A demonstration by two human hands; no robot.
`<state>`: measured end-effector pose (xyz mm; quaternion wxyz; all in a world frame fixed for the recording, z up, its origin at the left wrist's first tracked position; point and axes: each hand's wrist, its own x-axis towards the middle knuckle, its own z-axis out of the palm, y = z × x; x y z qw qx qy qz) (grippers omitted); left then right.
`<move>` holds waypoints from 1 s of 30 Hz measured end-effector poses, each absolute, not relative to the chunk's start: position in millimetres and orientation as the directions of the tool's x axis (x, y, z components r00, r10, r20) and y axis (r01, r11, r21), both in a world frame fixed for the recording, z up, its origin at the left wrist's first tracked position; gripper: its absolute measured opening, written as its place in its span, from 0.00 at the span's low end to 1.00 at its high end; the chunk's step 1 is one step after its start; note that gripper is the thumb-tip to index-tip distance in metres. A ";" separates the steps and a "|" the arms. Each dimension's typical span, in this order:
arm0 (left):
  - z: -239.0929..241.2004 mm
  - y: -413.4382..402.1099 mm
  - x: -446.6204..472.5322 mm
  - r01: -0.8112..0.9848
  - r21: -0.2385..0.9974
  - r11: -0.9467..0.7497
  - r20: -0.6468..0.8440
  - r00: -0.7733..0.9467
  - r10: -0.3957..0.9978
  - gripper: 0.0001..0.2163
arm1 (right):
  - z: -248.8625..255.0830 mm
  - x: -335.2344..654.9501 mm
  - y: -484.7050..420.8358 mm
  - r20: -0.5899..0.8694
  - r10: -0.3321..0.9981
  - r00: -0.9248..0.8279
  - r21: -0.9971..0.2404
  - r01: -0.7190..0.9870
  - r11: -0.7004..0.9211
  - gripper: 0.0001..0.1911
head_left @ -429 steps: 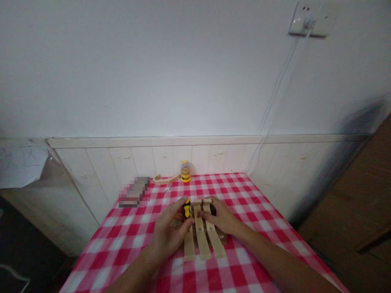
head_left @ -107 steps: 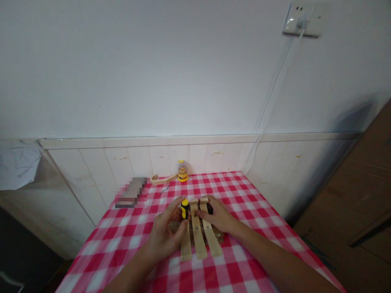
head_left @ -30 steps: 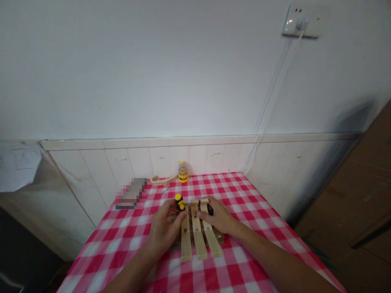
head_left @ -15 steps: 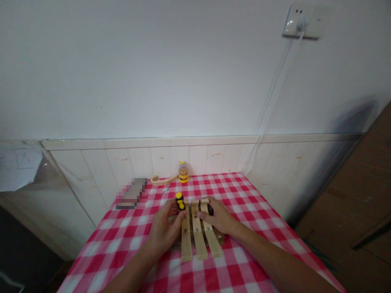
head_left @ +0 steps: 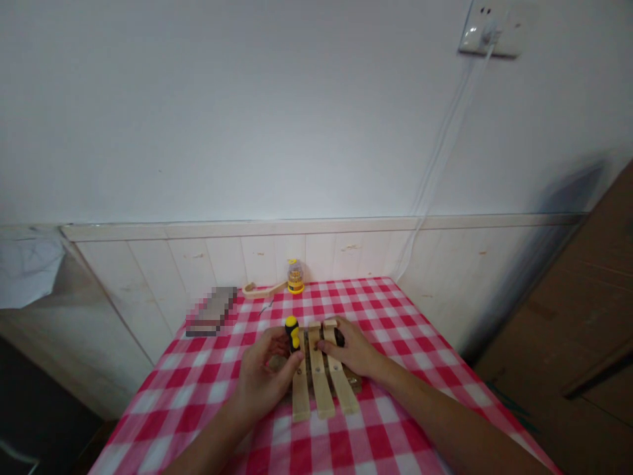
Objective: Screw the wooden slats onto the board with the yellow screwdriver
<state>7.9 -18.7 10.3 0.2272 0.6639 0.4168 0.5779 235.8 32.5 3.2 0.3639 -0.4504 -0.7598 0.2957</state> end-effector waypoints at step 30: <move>13.3 -19.1 11.8 0.122 0.885 -0.450 0.435 0.134 0.891 0.07 | 2.2 236.4 34.3 0.302 0.889 -0.344 -0.751 0.488 0.444 0.10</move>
